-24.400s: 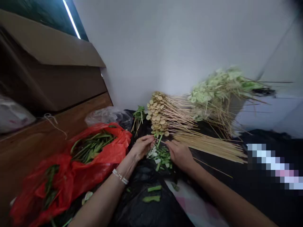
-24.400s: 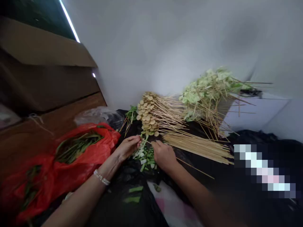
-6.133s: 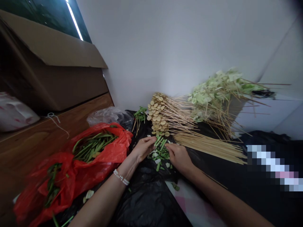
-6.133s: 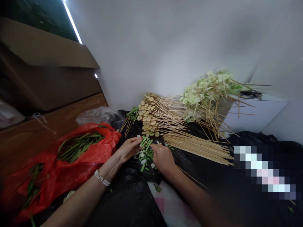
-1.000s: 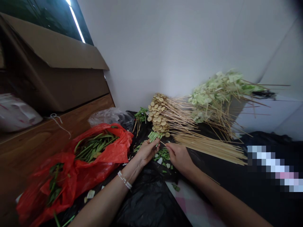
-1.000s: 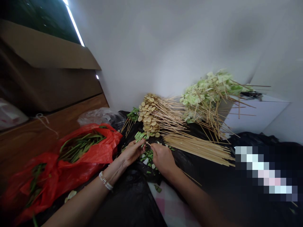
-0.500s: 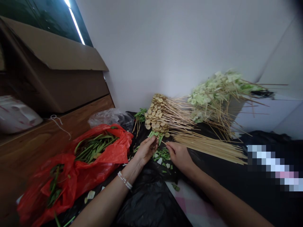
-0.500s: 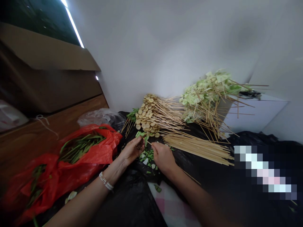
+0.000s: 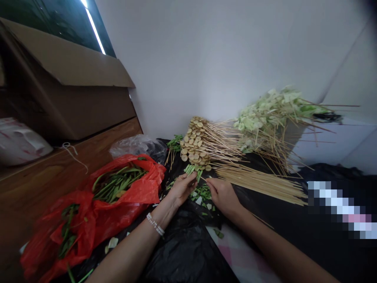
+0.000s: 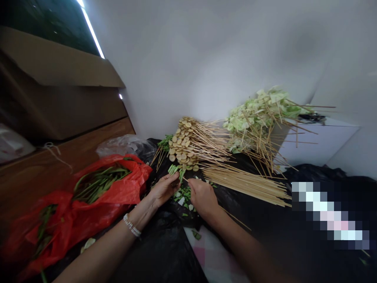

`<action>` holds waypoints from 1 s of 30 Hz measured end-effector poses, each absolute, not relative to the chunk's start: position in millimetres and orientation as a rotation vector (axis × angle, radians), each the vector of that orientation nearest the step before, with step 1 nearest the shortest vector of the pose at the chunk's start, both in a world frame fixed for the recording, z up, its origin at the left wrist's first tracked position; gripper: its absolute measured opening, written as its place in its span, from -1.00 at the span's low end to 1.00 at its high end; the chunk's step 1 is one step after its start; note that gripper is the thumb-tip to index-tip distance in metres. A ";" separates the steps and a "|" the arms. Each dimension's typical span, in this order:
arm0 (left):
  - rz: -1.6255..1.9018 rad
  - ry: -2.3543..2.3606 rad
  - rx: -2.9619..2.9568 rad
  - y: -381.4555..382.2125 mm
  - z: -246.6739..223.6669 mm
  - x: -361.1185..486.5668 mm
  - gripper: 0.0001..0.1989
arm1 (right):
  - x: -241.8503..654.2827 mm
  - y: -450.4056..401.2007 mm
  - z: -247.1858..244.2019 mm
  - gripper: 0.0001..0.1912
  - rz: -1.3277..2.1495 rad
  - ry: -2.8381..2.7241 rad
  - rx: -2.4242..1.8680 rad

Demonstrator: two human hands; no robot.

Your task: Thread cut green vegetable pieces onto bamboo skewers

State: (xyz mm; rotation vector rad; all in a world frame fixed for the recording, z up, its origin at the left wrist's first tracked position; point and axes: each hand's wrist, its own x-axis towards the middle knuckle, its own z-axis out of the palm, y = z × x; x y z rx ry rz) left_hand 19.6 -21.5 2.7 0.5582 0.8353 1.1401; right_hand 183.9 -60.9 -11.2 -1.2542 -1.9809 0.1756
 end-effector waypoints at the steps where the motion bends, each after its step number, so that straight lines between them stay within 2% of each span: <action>1: 1.137 0.835 0.565 -22.3 3.2 20.1 -0.80 | 184.1 -60.6 -10.5 -0.74 0.190 -1.983 -1.263; 7: 1.214 0.825 0.540 -22.0 6.9 21.2 -0.78 | 184.1 -59.9 -6.3 -0.76 0.216 -1.957 -1.288; 15: 1.209 0.834 0.465 -19.1 5.3 18.9 -0.88 | 183.2 -64.3 -7.2 -0.73 0.089 -2.010 -1.292; 20: 1.178 0.719 0.461 -20.6 8.7 17.5 -0.92 | 182.7 -63.4 -3.6 -0.76 0.167 -1.960 -1.287; 30: 1.184 0.776 0.494 -19.3 4.9 17.6 -0.92 | 183.2 -63.0 -7.9 -0.74 0.110 -1.979 -1.277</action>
